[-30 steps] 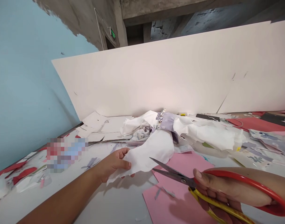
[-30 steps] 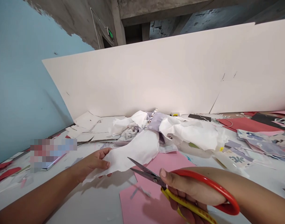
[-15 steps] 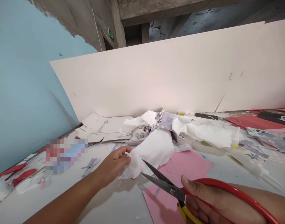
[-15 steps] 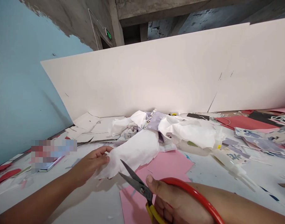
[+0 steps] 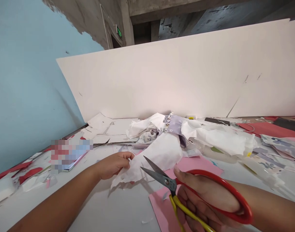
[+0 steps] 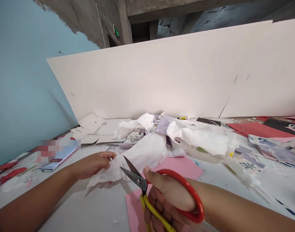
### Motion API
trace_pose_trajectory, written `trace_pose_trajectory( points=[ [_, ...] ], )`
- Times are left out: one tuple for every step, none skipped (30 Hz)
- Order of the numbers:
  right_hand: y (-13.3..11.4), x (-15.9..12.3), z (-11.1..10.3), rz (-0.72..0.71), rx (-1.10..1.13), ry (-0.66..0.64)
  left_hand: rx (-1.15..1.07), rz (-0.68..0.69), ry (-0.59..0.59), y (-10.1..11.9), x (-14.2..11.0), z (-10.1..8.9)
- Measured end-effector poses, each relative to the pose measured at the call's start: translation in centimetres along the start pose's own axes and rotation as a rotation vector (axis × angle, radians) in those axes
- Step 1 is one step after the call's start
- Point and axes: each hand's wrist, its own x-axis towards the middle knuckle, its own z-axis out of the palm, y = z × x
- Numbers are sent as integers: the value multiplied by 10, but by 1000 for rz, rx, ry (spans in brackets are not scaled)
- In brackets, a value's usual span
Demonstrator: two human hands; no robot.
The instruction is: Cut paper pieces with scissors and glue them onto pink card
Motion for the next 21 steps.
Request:
trace_pose_trajectory(
  points=[
    [-5,3,0,29,34,-54,-28,11,-27,0,0,-2],
    [-9,7,1,44,69,-88,-50,25,-51,-1,1,-3],
    [-12,9,3,48,102,-109,-66,39,-71,-2,1,-4],
    [-13,12,4,47,142,-121,-78,51,-85,-3,2,-6],
    [-14,14,6,42,186,-124,-85,60,-94,-4,3,-8],
    [-14,15,7,43,233,-131,-88,68,-99,-5,4,-10],
    [-13,16,8,54,280,-145,-86,73,-100,-7,6,-13],
    [-11,16,10,70,319,-162,-78,75,-101,-9,7,-15],
    [-10,16,11,83,342,-178,-66,72,-101,-10,8,-17],
    [-8,16,13,84,348,-183,-49,67,-102,-11,9,-19],
    [-7,16,15,73,341,-177,-29,60,-102,-12,10,-20],
    [-6,16,17,54,326,-163,-8,53,-102,-13,10,-21],
    [-5,18,19,33,311,-150,12,48,-103,-13,10,-21],
    [-5,20,20,12,303,-141,29,42,-105,-13,10,-21],
    [-4,22,22,-2,303,-143,41,37,-111,-13,9,-20],
    [-4,25,22,-4,312,-161,49,32,-121,-12,9,-20],
    [-4,28,21,9,325,-189,52,28,-132,-12,8,-19],
    [-3,31,20,30,333,-222,56,24,-143,-11,8,-18],
    [-3,33,18,36,340,-242,60,19,-153,-10,7,-17],
    [-3,34,15,21,342,-246,67,16,-158,-10,7,-16],
    [-2,34,12,-16,334,-233,74,14,-160,-9,6,-16]
  ],
)
